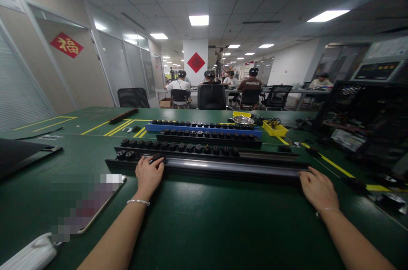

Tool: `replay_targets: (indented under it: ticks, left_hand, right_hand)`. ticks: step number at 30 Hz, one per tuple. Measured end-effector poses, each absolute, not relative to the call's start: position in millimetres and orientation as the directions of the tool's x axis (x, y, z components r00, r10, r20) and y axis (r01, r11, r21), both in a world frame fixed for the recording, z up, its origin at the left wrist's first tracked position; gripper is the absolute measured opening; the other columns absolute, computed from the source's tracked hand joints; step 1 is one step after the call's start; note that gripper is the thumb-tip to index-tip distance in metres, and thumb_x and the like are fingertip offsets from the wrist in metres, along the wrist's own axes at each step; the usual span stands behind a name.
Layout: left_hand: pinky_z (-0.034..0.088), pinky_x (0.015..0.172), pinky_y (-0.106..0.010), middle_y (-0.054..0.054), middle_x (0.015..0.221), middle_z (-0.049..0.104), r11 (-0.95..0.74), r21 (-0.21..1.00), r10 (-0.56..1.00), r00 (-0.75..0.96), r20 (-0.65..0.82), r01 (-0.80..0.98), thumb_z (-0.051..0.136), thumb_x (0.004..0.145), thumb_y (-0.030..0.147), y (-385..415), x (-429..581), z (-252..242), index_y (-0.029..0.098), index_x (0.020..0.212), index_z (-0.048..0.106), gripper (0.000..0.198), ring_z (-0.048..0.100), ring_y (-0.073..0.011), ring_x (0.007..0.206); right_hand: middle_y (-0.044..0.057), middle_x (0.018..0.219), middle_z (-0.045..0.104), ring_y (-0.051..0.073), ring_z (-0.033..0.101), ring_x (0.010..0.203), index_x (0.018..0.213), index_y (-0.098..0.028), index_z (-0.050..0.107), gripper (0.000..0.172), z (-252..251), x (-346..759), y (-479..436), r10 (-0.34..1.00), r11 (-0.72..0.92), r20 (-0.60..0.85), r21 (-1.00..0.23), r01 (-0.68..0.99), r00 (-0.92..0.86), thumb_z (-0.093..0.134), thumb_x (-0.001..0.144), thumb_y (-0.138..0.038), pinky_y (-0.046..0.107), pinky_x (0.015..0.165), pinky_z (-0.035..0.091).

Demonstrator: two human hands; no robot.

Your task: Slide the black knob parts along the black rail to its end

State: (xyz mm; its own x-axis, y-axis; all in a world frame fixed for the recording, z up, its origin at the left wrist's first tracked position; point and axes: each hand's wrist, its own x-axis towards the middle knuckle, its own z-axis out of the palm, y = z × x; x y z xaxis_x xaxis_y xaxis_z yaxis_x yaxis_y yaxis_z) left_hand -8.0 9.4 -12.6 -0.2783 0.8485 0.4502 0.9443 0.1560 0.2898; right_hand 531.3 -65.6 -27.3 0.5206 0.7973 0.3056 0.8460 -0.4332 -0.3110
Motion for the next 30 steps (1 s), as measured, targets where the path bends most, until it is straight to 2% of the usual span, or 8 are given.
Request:
replay_targets:
  ticks: [5, 12, 18, 30]
  left_hand:
    - [0.03, 0.104, -0.041, -0.006, 0.121, 0.056, 0.143, 0.279, 0.842, -0.265, 0.47, 0.949, 0.048, 0.082, 0.034, 7, -4, -11, 0.031, 0.103, 0.07, 0.03, 0.033, -0.0283, 0.127]
    - [0.029, 0.105, -0.041, -0.006, 0.119, 0.057, 0.118, 0.273, 0.844, -0.241, 0.479, 0.955, 0.048, 0.082, 0.035, 7, 0, -12, 0.032, 0.103, 0.07, 0.03, 0.033, -0.0276, 0.127]
    - [0.028, 0.106, -0.04, -0.005, 0.12, 0.056, 0.102, 0.249, 0.843, -0.216, 0.493, 0.963, 0.049, 0.082, 0.034, 6, 1, -13, 0.032, 0.104, 0.069, 0.03, 0.034, -0.0275, 0.126]
    - [0.028, 0.106, -0.041, -0.008, 0.119, 0.056, 0.096, 0.259, 0.841, -0.218, 0.495, 0.961, 0.05, 0.082, 0.034, 7, 2, -14, 0.03, 0.103, 0.07, 0.029, 0.033, -0.0287, 0.127]
  right_hand:
    - [0.011, 0.132, 0.049, 0.03, 0.037, 0.125, 0.098, -0.021, 0.066, 0.051, -29, 532, -66, 0.781, -0.427, 0.344, -0.316, 0.847, 0.522, 0.024, 0.083, -0.044, 0.05, 0.101, 0.034]
    - [0.012, 0.133, 0.047, 0.031, 0.036, 0.126, 0.101, -0.019, 0.065, 0.053, -29, 533, -64, 0.795, -0.434, 0.305, -0.318, 0.843, 0.524, 0.022, 0.083, -0.044, 0.051, 0.1, 0.034]
    - [0.012, 0.132, 0.049, 0.029, 0.037, 0.126, 0.099, -0.019, 0.065, 0.051, -34, 536, -63, 0.789, -0.418, 0.351, -0.294, 0.86, 0.504, 0.023, 0.083, -0.043, 0.049, 0.1, 0.034]
    - [0.01, 0.137, 0.044, 0.03, 0.034, 0.128, 0.105, -0.019, 0.064, 0.054, -24, 529, -66, 0.795, -0.458, 0.27, -0.32, 0.83, 0.543, 0.022, 0.083, -0.044, 0.049, 0.102, 0.032]
